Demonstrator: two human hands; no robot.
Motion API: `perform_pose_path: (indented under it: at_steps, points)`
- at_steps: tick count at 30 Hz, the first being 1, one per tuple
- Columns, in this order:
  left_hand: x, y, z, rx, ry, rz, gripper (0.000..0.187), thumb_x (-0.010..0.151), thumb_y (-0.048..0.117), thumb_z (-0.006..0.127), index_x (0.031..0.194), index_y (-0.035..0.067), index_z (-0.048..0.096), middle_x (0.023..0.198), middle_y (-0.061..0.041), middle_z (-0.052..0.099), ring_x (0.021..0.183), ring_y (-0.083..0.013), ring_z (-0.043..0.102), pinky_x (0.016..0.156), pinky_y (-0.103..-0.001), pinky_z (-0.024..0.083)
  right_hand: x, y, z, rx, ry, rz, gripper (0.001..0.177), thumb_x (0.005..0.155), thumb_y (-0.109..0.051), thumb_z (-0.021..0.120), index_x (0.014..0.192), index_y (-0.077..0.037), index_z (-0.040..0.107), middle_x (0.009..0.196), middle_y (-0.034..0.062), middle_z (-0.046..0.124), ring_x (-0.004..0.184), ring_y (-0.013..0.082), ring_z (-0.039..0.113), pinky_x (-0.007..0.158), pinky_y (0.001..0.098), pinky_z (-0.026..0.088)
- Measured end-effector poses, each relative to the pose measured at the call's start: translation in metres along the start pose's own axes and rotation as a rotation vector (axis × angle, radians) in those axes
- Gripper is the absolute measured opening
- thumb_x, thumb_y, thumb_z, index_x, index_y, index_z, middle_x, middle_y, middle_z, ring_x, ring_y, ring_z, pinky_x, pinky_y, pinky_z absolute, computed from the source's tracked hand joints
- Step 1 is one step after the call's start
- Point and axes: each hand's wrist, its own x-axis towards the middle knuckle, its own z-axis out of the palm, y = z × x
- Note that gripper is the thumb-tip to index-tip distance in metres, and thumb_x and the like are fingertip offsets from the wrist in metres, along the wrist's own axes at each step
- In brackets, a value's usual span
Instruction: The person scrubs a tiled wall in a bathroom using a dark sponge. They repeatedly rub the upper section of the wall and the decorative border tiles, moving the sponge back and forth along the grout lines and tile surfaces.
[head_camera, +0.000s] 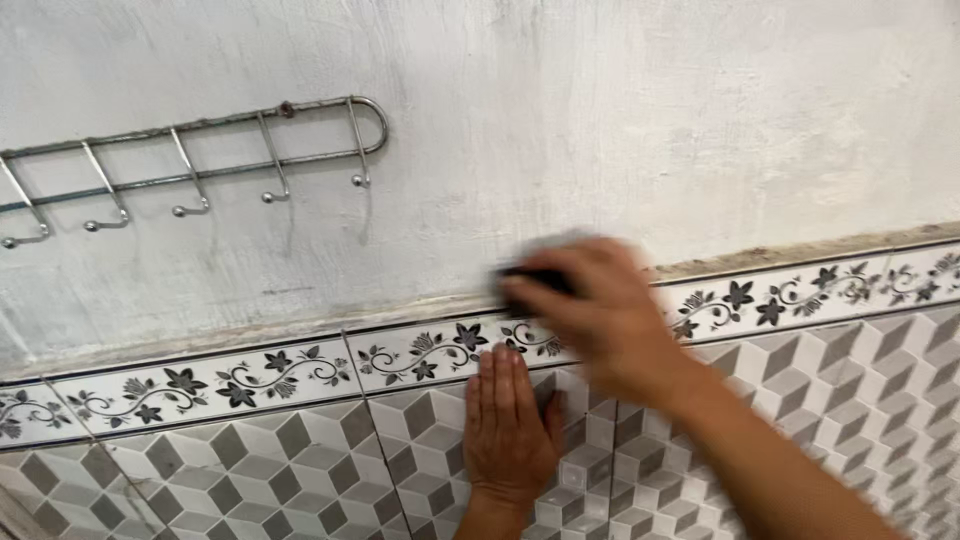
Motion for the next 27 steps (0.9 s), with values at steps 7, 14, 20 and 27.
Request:
perform_pose_path:
  at_steps: [7, 14, 20, 27]
  points:
    - [-0.009, -0.016, 0.005, -0.056, -0.072, 0.081, 0.059, 0.102, 0.039, 0.054, 0.143, -0.003, 0.048, 0.148, -0.023, 0.048, 0.141, -0.0370, 0.043, 0.119, -0.052, 0.032, 0.022, -0.024, 0.071, 0.190, -0.060, -0.169, 0.042, 0.097, -0.010, 0.074, 0.136, -0.022, 0.067, 0.140, 0.0067, 0.062, 0.132, 0.0276, 0.054, 0.118, 0.0405, 0.043]
    - [0.002, -0.015, -0.010, -0.010, -0.017, 0.073, 0.063, 0.106, 0.044, 0.052, 0.147, -0.004, 0.047, 0.153, -0.021, 0.048, 0.144, -0.0339, 0.045, 0.118, -0.048, 0.034, -0.013, 0.017, -0.032, -0.095, -0.080, 0.122, 0.046, 0.084, -0.017, 0.077, 0.129, -0.027, 0.071, 0.141, 0.0019, 0.060, 0.130, 0.0308, 0.050, 0.112, 0.0449, 0.042]
    - [-0.004, -0.006, 0.001, -0.079, -0.044, 0.042, 0.065, 0.101, 0.045, 0.050, 0.139, -0.007, 0.046, 0.144, -0.028, 0.046, 0.140, -0.0404, 0.039, 0.117, -0.054, 0.028, 0.003, -0.018, 0.043, 0.083, -0.047, -0.012, 0.043, 0.091, -0.013, 0.078, 0.131, -0.024, 0.070, 0.143, 0.0050, 0.061, 0.134, 0.0288, 0.052, 0.119, 0.0438, 0.043]
    - [-0.004, -0.010, 0.001, 0.028, -0.032, 0.066, 0.070, 0.105, 0.052, 0.047, 0.147, -0.003, 0.048, 0.154, -0.020, 0.047, 0.147, -0.0329, 0.039, 0.123, -0.048, 0.024, -0.044, 0.062, -0.029, -0.126, -0.186, 0.110, 0.049, 0.083, -0.015, 0.077, 0.129, -0.030, 0.068, 0.140, 0.0011, 0.063, 0.134, 0.0254, 0.050, 0.116, 0.0480, 0.037]
